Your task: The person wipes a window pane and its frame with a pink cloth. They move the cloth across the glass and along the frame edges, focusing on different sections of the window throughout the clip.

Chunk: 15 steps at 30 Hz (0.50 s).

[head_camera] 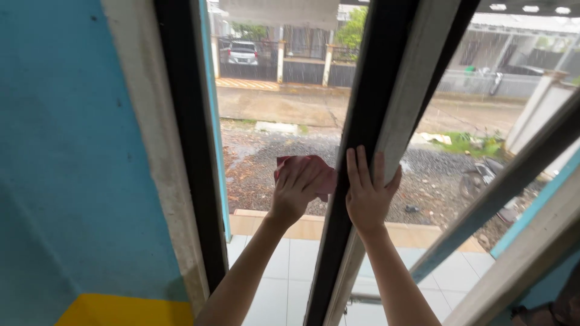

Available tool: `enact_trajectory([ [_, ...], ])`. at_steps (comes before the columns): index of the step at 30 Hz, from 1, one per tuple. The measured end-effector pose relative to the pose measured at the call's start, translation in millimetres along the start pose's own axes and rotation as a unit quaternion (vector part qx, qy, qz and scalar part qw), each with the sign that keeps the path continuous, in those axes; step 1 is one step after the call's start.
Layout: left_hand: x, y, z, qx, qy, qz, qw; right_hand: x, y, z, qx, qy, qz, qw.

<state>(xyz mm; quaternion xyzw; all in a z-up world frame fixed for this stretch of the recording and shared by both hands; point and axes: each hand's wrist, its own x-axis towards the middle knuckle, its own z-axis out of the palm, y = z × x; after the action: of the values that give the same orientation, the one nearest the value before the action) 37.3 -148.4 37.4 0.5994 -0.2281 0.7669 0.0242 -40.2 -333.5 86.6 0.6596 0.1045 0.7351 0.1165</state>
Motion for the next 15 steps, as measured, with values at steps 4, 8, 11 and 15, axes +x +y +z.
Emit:
enact_trajectory([
  [4,19.7,-38.7,18.4,-0.046,-0.022,-0.044,0.998,1.0,-0.5,1.3,0.003,0.006,0.003,1.000],
  [8,95.1,-32.8,5.8,-0.074,0.009,-0.115,0.991,-1.3,0.1,2.4,-0.019,0.003,0.000,1.000],
  [11,45.4,-18.7,93.9,-0.095,0.047,-0.100,0.989,-2.0,-1.0,2.2,-0.007,0.008,0.007,1.000],
  [15,52.5,11.3,27.5,-0.047,-0.029,-0.050,0.997,-4.1,0.4,3.6,0.008,0.008,0.001,1.000],
])
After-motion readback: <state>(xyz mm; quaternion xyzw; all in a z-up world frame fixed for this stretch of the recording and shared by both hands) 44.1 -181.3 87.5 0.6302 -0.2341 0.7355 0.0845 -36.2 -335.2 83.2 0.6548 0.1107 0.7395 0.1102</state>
